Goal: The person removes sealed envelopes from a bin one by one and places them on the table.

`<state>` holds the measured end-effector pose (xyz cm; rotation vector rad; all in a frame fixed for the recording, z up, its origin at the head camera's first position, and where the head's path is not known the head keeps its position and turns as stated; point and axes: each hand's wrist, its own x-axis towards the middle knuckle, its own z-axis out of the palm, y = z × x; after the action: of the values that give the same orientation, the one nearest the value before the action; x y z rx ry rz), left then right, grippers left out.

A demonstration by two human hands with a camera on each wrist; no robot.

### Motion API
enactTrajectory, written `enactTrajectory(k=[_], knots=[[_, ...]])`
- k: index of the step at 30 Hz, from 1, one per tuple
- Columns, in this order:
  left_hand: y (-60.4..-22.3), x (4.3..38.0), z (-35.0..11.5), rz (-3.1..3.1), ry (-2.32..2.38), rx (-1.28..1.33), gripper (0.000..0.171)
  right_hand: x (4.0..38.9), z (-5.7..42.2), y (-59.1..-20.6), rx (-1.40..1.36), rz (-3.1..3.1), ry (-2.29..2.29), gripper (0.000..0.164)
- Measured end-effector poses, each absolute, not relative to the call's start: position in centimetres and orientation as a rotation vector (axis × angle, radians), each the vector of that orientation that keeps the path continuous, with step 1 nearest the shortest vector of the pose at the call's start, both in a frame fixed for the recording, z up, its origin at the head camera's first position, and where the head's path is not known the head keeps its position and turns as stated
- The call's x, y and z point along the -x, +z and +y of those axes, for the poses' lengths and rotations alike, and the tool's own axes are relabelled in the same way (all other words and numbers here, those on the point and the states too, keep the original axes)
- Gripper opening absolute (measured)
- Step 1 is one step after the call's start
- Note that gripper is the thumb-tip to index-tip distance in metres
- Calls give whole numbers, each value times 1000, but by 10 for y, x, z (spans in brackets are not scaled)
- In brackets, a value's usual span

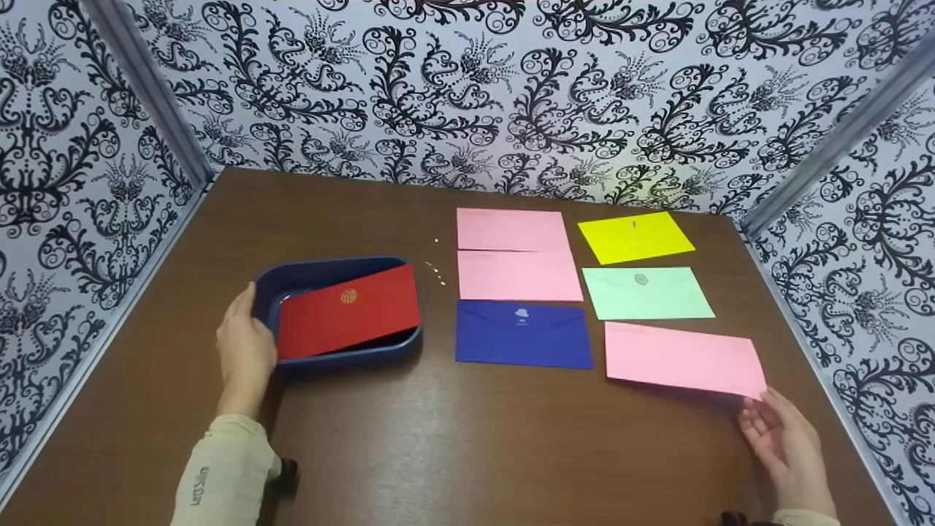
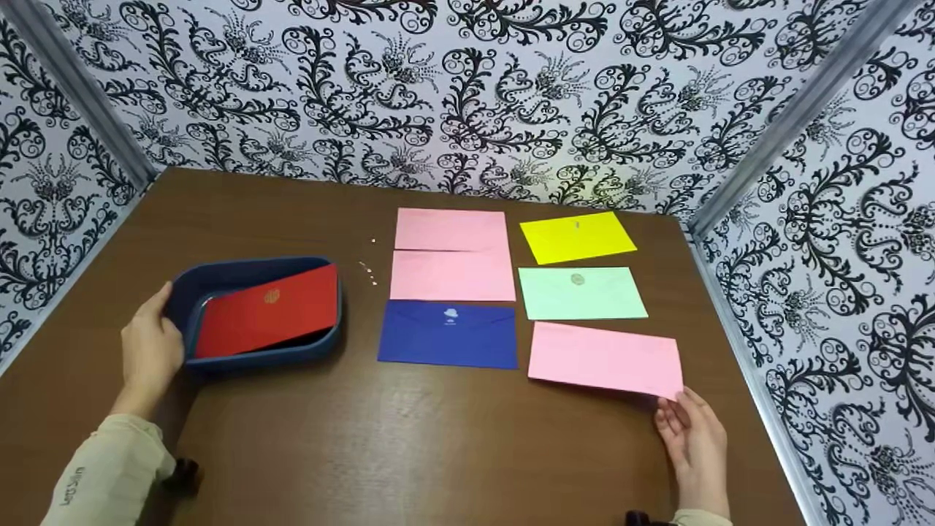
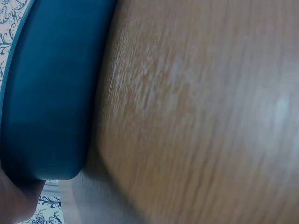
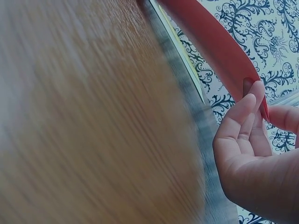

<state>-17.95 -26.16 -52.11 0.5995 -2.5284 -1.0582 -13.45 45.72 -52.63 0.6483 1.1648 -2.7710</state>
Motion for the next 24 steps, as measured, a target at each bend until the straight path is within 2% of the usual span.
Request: enactTrajectory(k=[13,20,24], knots=[[-521,179,-261,-2511,-1072,-595,58,141,457,-524,-654,1134,-2744,24],[-521,180,-262,-2525,-1076,-602,58,143,457,-529,-484,1028,-2826,25],[-521,180,-262,-2520,-1077,-601,59,143,458,-531,-478,975,-2849,26]])
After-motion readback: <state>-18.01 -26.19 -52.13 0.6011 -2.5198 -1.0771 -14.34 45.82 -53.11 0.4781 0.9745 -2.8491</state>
